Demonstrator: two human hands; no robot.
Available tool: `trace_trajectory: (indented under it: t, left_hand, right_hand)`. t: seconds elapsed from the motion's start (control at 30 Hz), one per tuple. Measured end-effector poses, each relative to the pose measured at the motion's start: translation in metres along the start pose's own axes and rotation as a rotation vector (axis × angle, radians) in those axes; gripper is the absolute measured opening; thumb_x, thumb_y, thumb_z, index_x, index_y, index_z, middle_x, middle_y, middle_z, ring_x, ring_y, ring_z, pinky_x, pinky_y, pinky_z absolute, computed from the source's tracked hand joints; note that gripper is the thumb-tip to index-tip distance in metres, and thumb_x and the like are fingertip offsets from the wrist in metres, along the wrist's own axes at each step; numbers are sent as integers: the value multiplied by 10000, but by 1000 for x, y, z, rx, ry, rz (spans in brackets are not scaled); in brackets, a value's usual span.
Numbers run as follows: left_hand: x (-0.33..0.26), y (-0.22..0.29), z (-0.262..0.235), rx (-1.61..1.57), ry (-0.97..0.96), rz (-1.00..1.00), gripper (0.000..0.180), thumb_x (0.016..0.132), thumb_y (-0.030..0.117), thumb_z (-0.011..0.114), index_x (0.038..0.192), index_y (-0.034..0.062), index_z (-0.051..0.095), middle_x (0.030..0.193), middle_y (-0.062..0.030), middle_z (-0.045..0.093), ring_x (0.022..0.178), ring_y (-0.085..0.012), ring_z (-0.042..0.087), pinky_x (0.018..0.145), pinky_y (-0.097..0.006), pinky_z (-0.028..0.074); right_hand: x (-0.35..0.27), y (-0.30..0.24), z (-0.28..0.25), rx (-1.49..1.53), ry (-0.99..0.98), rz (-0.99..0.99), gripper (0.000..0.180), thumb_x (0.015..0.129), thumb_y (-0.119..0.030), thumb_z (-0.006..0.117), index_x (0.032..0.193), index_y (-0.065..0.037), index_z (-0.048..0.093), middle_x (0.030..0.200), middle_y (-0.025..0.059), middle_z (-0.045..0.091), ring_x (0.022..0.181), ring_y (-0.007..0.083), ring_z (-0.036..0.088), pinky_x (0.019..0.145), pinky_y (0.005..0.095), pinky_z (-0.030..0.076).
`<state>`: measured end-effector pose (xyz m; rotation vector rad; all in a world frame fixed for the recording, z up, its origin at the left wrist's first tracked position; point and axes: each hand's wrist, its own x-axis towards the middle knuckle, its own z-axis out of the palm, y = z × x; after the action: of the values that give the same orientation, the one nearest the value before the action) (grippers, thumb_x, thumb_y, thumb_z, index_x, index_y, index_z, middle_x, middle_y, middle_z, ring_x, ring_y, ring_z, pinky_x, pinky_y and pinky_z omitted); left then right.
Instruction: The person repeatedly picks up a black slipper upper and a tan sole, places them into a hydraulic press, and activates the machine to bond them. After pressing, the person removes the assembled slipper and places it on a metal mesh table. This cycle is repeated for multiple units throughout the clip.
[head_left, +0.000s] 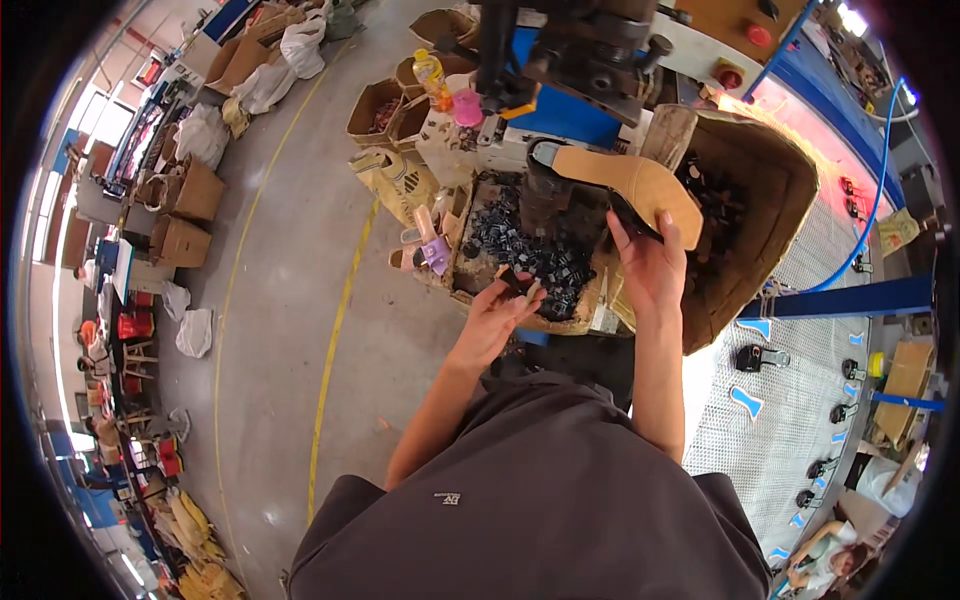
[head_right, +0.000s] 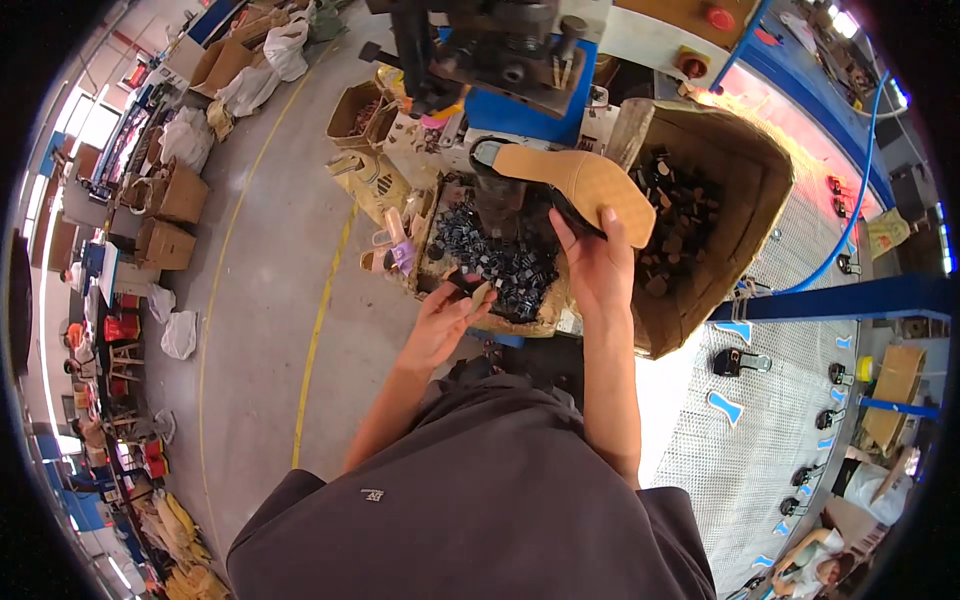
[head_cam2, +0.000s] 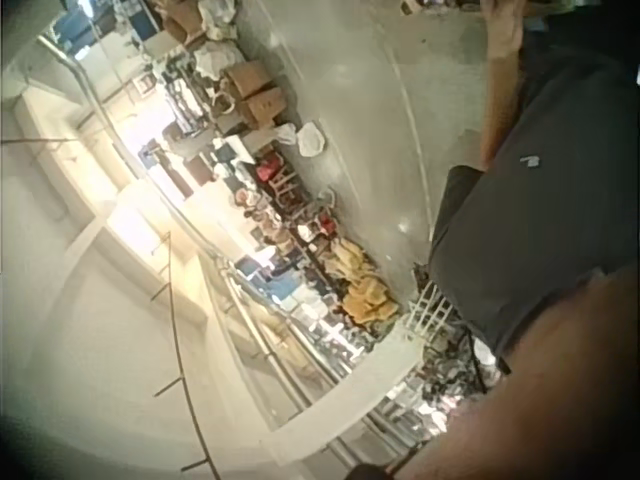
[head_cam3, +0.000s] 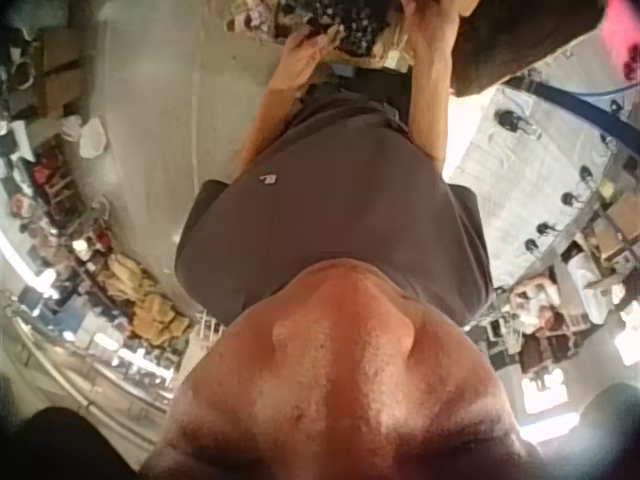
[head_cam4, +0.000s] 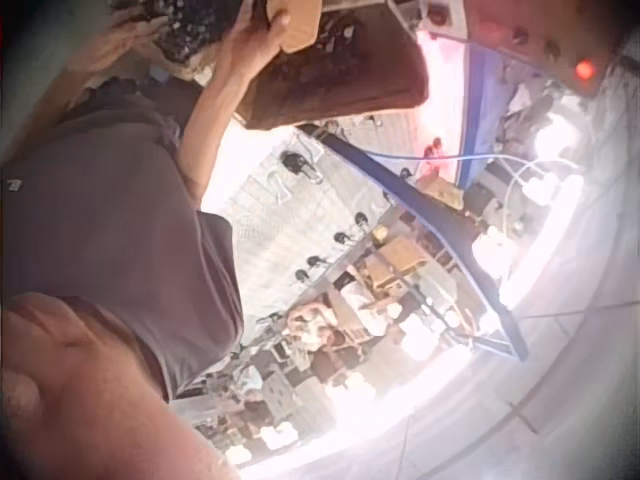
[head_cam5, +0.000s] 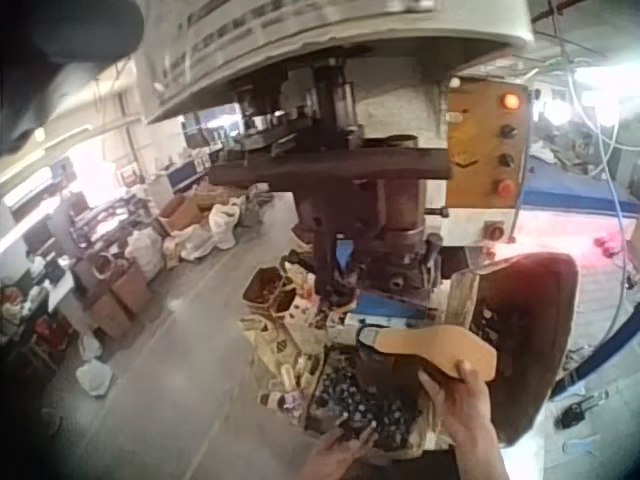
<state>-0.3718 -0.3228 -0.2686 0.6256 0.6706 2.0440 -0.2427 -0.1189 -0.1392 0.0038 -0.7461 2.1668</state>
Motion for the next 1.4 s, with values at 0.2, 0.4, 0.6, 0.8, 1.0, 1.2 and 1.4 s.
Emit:
trace_trajectory:
  t: [0.2, 0.4, 0.6, 0.8, 1.0, 1.2, 1.4]
  left_hand:
    - [38, 40, 2, 292, 20, 226, 521, 954, 78, 704, 1419, 4, 479, 1343, -112, 603, 1293, -284, 592, 1083, -382, 480]
    - [120, 136, 71, 1407, -118, 738, 640, 905, 167, 752, 1463, 43, 464, 1362, -140, 610, 1316, -305, 574, 1074, -404, 456]
    - [165, 142, 70, 1367, -274, 611, 638, 915, 143, 734, 1474, 37, 445, 1405, -176, 584, 1329, -326, 557, 1105, -409, 431]
    - [185, 119, 46, 989, -401, 525, 730, 910, 41, 737, 1517, 21, 333, 1398, -125, 534, 1297, -212, 531, 1121, -359, 409]
    - [191, 115, 46, 655, -410, 462, 670, 902, 92, 763, 1442, 41, 371, 1370, -121, 534, 1273, -200, 534, 1109, -352, 418]
    - [187, 114, 44, 579, -355, 445, 706, 866, 75, 795, 1419, 51, 358, 1358, -117, 544, 1233, -204, 569, 1071, -345, 466]
    - [201, 103, 39, 349, -358, 434, 633, 769, -56, 811, 1336, 64, 559, 1298, -76, 621, 1202, -197, 594, 1047, -344, 484]
  right_hand:
    - [20, -4, 1, -66, 91, 29, 385, 1046, -218, 569, 1377, -32, 510, 1319, 139, 619, 1212, 287, 623, 1017, 492, 579]
    - [34, -14, -3, -174, 61, 98, 414, 1027, -255, 604, 1371, -38, 531, 1281, 160, 652, 1113, 304, 675, 910, 448, 607]
    - [39, -7, -7, -220, 54, 67, 457, 999, -298, 648, 1378, -69, 535, 1268, 145, 663, 1072, 287, 689, 846, 401, 608]
    - [34, -10, -14, -228, 88, 75, 452, 1005, -313, 638, 1375, -75, 536, 1262, 144, 666, 1058, 281, 695, 827, 395, 607]
    - [39, -12, -6, -206, 85, 68, 445, 1011, -302, 626, 1355, -35, 532, 1229, 159, 675, 1042, 294, 700, 819, 402, 614]
    - [38, -10, 1, -224, 89, 51, 441, 1018, -294, 611, 1362, -31, 524, 1245, 174, 660, 1068, 304, 690, 836, 411, 618]
    - [34, -14, 4, -192, 66, 107, 461, 1032, -329, 584, 1373, -27, 518, 1306, 186, 618, 1133, 326, 651, 926, 471, 592]
